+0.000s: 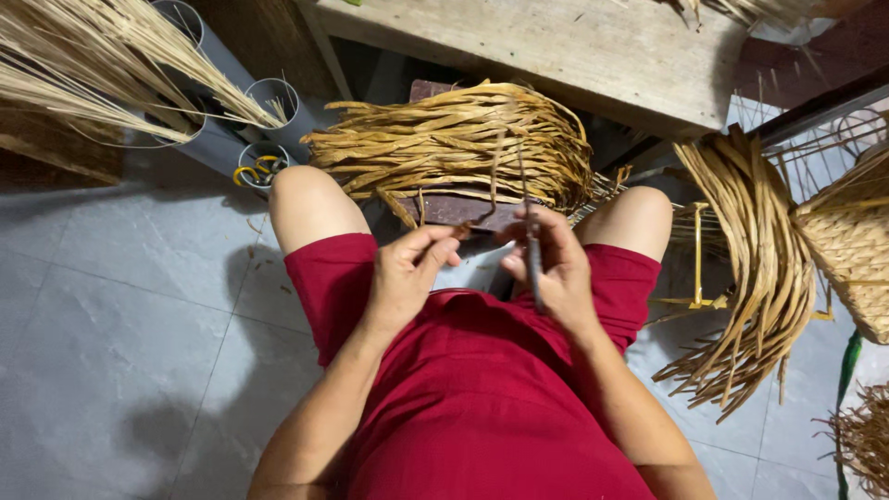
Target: The person sits on the floor weaving dried palm leaf strips across a yellow wire frame, using a small knife to tighten and trim the weave. They then carry a large bundle of dried leaves from another room, sort through it, and trim individual strips with scissors.
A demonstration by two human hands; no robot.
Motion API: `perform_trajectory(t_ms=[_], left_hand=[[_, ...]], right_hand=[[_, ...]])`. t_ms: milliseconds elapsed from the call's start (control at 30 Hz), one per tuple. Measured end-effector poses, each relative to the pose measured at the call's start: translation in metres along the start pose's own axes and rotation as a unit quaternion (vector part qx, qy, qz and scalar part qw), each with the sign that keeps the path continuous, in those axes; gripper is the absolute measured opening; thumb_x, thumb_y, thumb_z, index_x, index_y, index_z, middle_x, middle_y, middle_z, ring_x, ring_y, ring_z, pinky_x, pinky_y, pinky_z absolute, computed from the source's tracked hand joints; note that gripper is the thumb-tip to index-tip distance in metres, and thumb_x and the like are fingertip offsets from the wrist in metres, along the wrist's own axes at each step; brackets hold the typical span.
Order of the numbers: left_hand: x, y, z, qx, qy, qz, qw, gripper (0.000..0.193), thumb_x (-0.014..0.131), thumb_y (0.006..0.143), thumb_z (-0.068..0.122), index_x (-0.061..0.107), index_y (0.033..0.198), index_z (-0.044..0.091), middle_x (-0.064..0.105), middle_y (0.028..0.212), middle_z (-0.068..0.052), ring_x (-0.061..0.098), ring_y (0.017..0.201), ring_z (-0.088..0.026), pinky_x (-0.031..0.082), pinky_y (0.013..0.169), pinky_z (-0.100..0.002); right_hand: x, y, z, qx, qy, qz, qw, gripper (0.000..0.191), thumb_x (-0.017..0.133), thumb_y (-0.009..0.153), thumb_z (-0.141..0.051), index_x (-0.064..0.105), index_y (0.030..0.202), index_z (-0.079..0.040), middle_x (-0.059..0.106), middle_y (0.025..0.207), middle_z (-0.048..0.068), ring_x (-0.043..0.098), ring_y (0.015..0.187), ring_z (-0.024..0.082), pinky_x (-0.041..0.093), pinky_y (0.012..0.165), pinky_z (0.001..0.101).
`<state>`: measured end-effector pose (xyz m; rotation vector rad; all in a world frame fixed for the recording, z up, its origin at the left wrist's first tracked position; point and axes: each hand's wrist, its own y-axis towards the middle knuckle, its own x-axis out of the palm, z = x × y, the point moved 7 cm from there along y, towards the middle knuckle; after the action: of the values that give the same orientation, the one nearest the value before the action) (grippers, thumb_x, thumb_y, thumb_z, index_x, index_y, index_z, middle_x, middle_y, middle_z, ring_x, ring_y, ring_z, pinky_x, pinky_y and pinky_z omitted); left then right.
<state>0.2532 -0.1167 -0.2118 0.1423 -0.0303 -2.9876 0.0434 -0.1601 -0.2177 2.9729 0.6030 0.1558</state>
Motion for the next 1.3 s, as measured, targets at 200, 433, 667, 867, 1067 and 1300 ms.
perform_trajectory(t_ms=[200, 433, 667, 867, 1067, 1300], left_hand=[[-0.022, -0.004, 0.001, -0.035, -0.027, 0.035, 0.998, 0.021, 0.065, 0.102, 0.016, 0.074, 0.114, 0.002, 0.073, 0.08, -0.001, 0.054, 0.064, -0.003, 0.043, 0.055, -0.021], [-0.017, -0.013, 0.016, 0.014, -0.035, 0.045, 0.998, 0.02, 0.064, 0.105, 0.018, 0.071, 0.113, 0.001, 0.073, 0.083, 0.0, 0.054, 0.067, 0.0, 0.044, 0.058, -0.018], [-0.029, -0.015, 0.033, 0.05, -0.04, 0.081, 0.995, 0.023, 0.063, 0.105, 0.015, 0.07, 0.121, 0.0, 0.071, 0.093, -0.001, 0.055, 0.069, -0.003, 0.046, 0.059, -0.019], [-0.009, -0.028, 0.046, 0.062, 0.027, 0.043, 0.997, 0.014, 0.069, 0.1, 0.01, 0.073, 0.109, 0.0, 0.073, 0.092, -0.003, 0.069, 0.079, -0.007, 0.055, 0.067, -0.021], [-0.008, -0.035, 0.047, 0.032, 0.028, 0.015, 0.999, 0.011, 0.069, 0.099, 0.01, 0.072, 0.103, 0.0, 0.073, 0.09, -0.003, 0.072, 0.078, -0.007, 0.058, 0.065, -0.023], [-0.01, -0.037, 0.045, 0.012, 0.061, 0.009, 0.998, 0.01, 0.071, 0.096, 0.01, 0.073, 0.102, 0.002, 0.072, 0.086, -0.004, 0.073, 0.076, -0.01, 0.058, 0.064, -0.026]], right_hand=[[-0.007, -0.039, -0.001, 0.103, -0.064, -0.117, 0.986, 0.069, 0.083, 0.085, -0.026, 0.051, 0.143, -0.006, 0.056, 0.127, 0.005, 0.059, 0.116, 0.014, 0.051, 0.101, 0.0299], [0.008, -0.062, 0.017, 0.196, -0.091, -0.185, 0.959, 0.077, 0.086, 0.08, -0.031, 0.05, 0.145, -0.008, 0.065, 0.119, 0.005, 0.059, 0.109, 0.012, 0.05, 0.094, 0.0265], [0.004, -0.062, 0.007, 0.212, -0.091, -0.204, 0.951, 0.078, 0.086, 0.079, -0.028, 0.05, 0.144, -0.007, 0.066, 0.118, 0.005, 0.059, 0.106, 0.012, 0.051, 0.091, 0.0272], [0.023, -0.044, 0.005, 0.173, -0.046, -0.181, 0.967, 0.074, 0.084, 0.083, -0.028, 0.052, 0.145, -0.007, 0.066, 0.122, 0.004, 0.056, 0.102, 0.011, 0.05, 0.091, 0.0259], [0.024, -0.045, 0.01, 0.145, -0.064, -0.17, 0.973, 0.068, 0.086, 0.081, -0.026, 0.056, 0.139, -0.007, 0.061, 0.103, -0.003, 0.056, 0.093, 0.005, 0.049, 0.082, 0.0208], [0.016, -0.052, 0.032, 0.21, 0.021, -0.139, 0.968, 0.051, 0.087, 0.082, -0.018, 0.065, 0.125, -0.004, 0.055, 0.083, -0.007, 0.047, 0.069, 0.002, 0.039, 0.058, 0.018]])
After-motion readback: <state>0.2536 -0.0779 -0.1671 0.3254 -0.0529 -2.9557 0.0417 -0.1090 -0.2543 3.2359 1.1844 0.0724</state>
